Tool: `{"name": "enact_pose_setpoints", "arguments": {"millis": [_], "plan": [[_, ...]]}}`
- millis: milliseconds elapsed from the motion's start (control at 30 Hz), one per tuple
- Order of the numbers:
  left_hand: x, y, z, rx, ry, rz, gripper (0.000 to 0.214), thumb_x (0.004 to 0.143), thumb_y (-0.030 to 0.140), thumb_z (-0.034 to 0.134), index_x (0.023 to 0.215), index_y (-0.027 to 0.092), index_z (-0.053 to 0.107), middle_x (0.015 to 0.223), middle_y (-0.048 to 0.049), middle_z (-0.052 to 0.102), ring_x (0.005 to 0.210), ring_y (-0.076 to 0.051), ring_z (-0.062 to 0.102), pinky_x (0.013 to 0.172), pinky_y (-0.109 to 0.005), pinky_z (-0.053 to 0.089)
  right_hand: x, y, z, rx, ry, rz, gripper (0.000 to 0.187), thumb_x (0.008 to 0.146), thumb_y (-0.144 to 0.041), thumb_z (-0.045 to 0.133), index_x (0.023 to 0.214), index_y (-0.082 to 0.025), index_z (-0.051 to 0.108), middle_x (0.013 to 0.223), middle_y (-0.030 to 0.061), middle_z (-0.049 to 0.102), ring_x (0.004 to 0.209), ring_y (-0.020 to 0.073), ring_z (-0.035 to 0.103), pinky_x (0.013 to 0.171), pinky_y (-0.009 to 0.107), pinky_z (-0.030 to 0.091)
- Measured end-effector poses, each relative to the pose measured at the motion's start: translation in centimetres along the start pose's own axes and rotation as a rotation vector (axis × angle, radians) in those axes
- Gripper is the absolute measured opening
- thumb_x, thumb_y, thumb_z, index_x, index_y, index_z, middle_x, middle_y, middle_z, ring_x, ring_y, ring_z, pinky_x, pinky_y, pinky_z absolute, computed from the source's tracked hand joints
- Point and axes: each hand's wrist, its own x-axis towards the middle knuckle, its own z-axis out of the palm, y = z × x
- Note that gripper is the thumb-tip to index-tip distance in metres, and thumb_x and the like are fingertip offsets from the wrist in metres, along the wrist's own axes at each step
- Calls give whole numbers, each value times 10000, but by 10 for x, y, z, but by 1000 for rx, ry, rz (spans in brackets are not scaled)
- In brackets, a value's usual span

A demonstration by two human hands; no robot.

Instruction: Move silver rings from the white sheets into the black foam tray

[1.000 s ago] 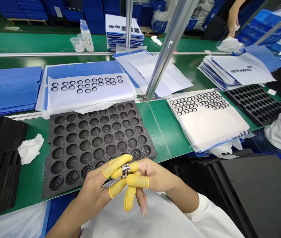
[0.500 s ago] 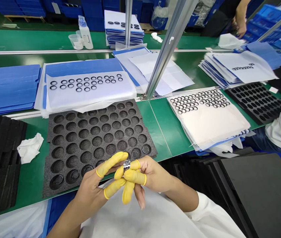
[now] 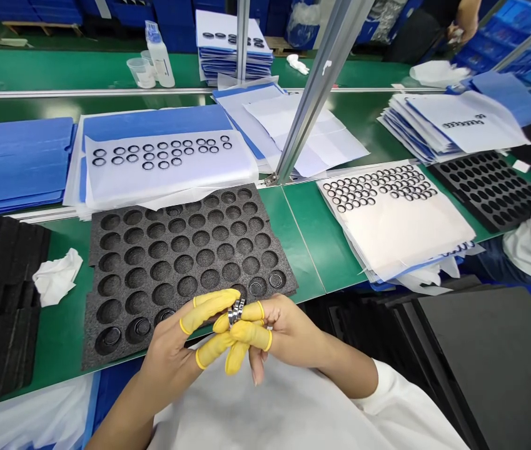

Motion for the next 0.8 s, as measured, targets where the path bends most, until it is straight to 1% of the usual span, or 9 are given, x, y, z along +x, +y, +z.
{"name": "enact_pose_setpoints", "arguments": {"millis": [100, 200, 267, 333, 433, 500, 633, 700, 800], "plan": [[1, 1, 0, 16, 4, 5, 603, 938, 131, 694, 1492, 314, 544, 1386, -42, 668, 1210, -142, 661, 1063, -202, 530, -1, 0, 0, -47, 15, -36, 634, 897, -708, 606, 1059, -115, 761, 748, 25, 734, 391, 35, 542, 449, 162, 437], [3, 1, 0, 54, -4, 36, 596, 970, 158, 659, 1526, 303, 502, 1428, -53, 639, 1265, -146, 631, 1094, -210, 507, -2, -1, 0, -127, 20, -74, 608, 949, -679, 557, 1108, -125, 751, 758, 26, 733, 402, 33, 550, 463, 154, 443], [4, 1, -1, 68, -20, 61, 583, 991, 198, 641, 1541, 301, 479, 1429, -57, 637, 1283, -148, 618, 1111, -223, 496, -2, -1, 1, -168, 23, -101, 552, 977, -633, 555, 1098, -129, 744, 770, 28, 737, 416, 35, 564, 474, 151, 451], [4, 1, -2, 80, -23, 75, 564, 1002, 227, 629, 1542, 295, 478, 1413, -63, 642, 1270, -153, 619, 1104, -233, 501, -1, -1, 1, -203, 44, -128, 502, 985, -599, 572, 1050, -129, 735, 776, 30, 742, 445, 48, 595, 497, 157, 477], [3, 1, -4, 97, 12, 54, 503, 1019, 240, 597, 1514, 280, 518, 1374, -76, 649, 1208, -158, 633, 1044, -238, 535, 0, 0, 1, -281, 103, -179, 482, 983, -599, 575, 957, -135, 707, 790, 44, 755, 541, 86, 669, 547, 176, 527], [2, 1, -4, 95, 58, 14, 447, 1026, 230, 581, 1470, 284, 568, 1299, -64, 671, 1124, -143, 648, 971, -218, 559, 0, 1, 1, -358, 143, -227, 481, 1000, -599, 544, 920, -145, 681, 798, 51, 762, 600, 103, 697, 588, 190, 553], [3, 3, -2, 69, 170, -41, 350, 995, 184, 630, 1315, 315, 682, 1123, -9, 702, 995, -107, 664, 871, -167, 570, 0, 1, 1, -521, 214, -337, 461, 1062, -544, 450, 870, -166, 632, 775, 40, 760, 616, 98, 683, 616, 192, 557], [5, 5, -1, 45, 178, -46, 329, 985, 174, 646, 1276, 314, 704, 1080, -1, 713, 961, -99, 675, 852, -157, 574, 1, 1, 1, -606, 234, -402, 451, 1080, -518, 422, 874, -174, 629, 750, 26, 754, 620, 97, 672, 617, 189, 544], [7, 7, -1, -12, 152, -37, 294, 981, 179, 654, 1238, 304, 719, 1049, 0, 725, 921, -98, 691, 817, -158, 592, 1, 5, 0, -759, 277, -546, 428, 1097, -475, 401, 904, -182, 645, 744, 12, 753, 668, 102, 676, 652, 195, 522]]}}
